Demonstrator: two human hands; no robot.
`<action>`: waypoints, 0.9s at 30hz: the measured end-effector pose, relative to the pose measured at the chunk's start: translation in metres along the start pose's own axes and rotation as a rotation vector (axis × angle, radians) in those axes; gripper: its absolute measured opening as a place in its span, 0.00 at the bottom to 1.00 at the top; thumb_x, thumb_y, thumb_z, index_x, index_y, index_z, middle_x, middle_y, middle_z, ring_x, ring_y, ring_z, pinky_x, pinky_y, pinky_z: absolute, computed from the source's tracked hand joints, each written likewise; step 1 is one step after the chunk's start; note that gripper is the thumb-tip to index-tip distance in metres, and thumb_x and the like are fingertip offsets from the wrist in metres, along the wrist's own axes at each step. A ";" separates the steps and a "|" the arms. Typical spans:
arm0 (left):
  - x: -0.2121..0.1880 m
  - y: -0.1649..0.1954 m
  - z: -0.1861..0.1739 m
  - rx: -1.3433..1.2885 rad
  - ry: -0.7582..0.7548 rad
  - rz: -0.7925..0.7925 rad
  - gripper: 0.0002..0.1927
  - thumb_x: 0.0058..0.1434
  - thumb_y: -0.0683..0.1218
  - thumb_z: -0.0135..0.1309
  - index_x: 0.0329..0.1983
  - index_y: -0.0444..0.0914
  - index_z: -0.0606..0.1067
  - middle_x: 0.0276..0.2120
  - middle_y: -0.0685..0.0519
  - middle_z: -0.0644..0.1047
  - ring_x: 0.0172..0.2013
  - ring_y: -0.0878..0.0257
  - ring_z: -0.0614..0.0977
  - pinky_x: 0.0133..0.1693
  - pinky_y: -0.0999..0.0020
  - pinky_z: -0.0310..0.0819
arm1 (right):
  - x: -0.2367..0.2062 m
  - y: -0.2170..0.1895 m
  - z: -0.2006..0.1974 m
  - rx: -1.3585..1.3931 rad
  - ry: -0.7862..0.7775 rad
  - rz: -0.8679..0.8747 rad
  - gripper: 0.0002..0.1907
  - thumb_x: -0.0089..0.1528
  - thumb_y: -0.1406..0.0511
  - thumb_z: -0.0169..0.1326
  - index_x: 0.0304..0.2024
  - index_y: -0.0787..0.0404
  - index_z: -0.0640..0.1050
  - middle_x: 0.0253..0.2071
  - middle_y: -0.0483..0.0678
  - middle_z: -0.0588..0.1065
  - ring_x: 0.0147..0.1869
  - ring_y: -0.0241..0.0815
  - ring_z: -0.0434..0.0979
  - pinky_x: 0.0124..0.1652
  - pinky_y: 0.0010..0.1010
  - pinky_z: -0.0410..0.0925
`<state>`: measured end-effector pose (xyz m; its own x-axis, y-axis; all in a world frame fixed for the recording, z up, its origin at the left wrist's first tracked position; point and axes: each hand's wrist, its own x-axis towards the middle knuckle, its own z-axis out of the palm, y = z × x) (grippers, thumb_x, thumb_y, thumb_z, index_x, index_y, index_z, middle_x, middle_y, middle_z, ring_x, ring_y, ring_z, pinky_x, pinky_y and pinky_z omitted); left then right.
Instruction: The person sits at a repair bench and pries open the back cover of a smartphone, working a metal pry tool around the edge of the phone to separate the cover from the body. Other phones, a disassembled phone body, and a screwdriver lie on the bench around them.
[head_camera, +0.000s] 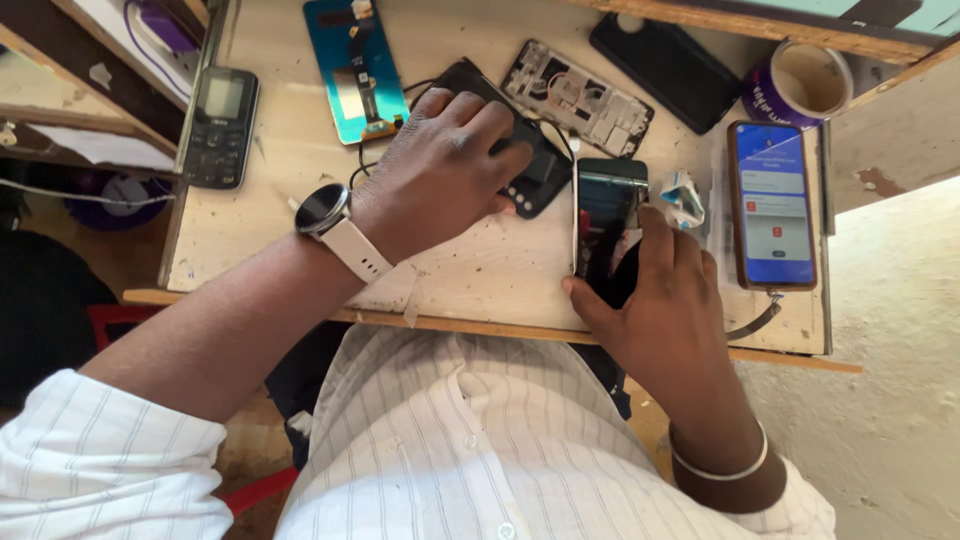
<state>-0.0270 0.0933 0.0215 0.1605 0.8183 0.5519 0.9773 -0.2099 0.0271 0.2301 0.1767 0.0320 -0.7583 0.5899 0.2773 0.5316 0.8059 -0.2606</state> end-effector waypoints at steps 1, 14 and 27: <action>0.004 -0.003 0.002 0.024 -0.010 0.002 0.27 0.45 0.53 0.72 0.48 0.39 0.81 0.44 0.48 0.74 0.49 0.51 0.75 0.52 0.54 0.67 | -0.002 0.000 -0.001 -0.011 -0.006 0.025 0.50 0.52 0.51 0.69 0.64 0.75 0.64 0.50 0.74 0.71 0.53 0.72 0.73 0.50 0.58 0.68; 0.034 -0.039 0.045 0.150 0.065 -0.155 0.25 0.52 0.55 0.71 0.46 0.36 0.79 0.46 0.45 0.75 0.51 0.48 0.75 0.51 0.53 0.66 | -0.004 0.007 -0.009 0.017 -0.069 0.111 0.50 0.52 0.48 0.68 0.63 0.75 0.65 0.51 0.74 0.72 0.55 0.74 0.73 0.50 0.59 0.68; 0.046 -0.055 0.026 -0.158 -0.067 -0.224 0.26 0.56 0.48 0.70 0.56 0.36 0.76 0.51 0.44 0.75 0.50 0.48 0.78 0.51 0.54 0.72 | -0.005 0.000 -0.013 0.051 -0.027 0.110 0.48 0.51 0.49 0.69 0.63 0.73 0.68 0.54 0.72 0.72 0.57 0.71 0.73 0.51 0.57 0.69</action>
<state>-0.0700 0.1571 0.0235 -0.0432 0.8860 0.4617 0.9568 -0.0963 0.2744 0.2392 0.1748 0.0428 -0.7067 0.6725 0.2198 0.5929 0.7324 -0.3348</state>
